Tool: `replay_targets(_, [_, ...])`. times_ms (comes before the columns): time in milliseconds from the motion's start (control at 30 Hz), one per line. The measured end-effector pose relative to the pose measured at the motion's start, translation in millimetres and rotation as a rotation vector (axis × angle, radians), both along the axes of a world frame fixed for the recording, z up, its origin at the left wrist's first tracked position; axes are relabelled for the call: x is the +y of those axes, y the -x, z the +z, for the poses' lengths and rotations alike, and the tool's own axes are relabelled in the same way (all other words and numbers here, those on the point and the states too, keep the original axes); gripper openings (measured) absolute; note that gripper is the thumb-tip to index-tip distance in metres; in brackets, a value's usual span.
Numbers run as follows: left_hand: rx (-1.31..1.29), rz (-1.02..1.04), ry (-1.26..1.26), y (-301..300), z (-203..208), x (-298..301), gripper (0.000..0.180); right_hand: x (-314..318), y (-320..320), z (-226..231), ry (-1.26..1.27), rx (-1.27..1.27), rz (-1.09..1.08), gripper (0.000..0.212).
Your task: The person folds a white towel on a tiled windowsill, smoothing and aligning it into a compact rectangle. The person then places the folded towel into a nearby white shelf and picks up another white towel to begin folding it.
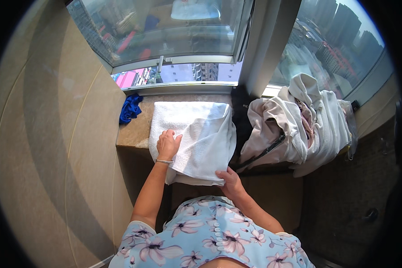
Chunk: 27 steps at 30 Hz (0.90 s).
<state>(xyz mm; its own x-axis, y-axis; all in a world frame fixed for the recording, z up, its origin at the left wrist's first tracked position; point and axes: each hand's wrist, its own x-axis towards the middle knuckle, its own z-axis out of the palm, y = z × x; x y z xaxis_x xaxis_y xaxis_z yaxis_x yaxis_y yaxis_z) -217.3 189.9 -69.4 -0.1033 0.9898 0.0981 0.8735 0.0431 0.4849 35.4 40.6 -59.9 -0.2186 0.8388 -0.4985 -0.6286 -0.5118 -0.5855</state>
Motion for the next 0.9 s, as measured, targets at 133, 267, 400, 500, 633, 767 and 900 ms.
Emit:
replay_targets(133, [-0.060,0.017,0.286,25.2,5.4,0.5,0.042,-0.9,-1.7,-8.2,0.007,-0.023,0.001,0.052])
replay_targets(267, [-0.388,-0.138,0.339,24.3,1.5,-11.1,0.038,1.0,-0.2,-17.3,0.018,-0.050,0.027,0.050])
replay_targets(400, [-0.612,-0.351,0.009,1.7,27.9,-34.4,0.022,6.4,3.0,-3.5,0.018,-0.040,0.033,0.049])
replay_targets(500, [-0.616,-0.643,-0.027,-23.4,65.1,-72.6,0.019,10.7,2.8,5.2,0.024,-0.004,0.043,0.049])
replay_targets(633, [-0.664,-0.688,0.064,-41.8,56.5,-98.3,0.020,11.0,3.7,0.6,0.020,0.035,0.062,0.051])
replay_targets(767, [-0.898,-0.216,0.220,-55.4,36.9,-96.4,0.025,10.7,6.3,-12.1,0.009,0.037,0.072,0.053])
replay_targets(900, [-0.664,-0.294,0.273,-48.6,23.3,-79.8,0.037,13.9,6.7,-6.9,-0.015,0.048,0.088,0.055])
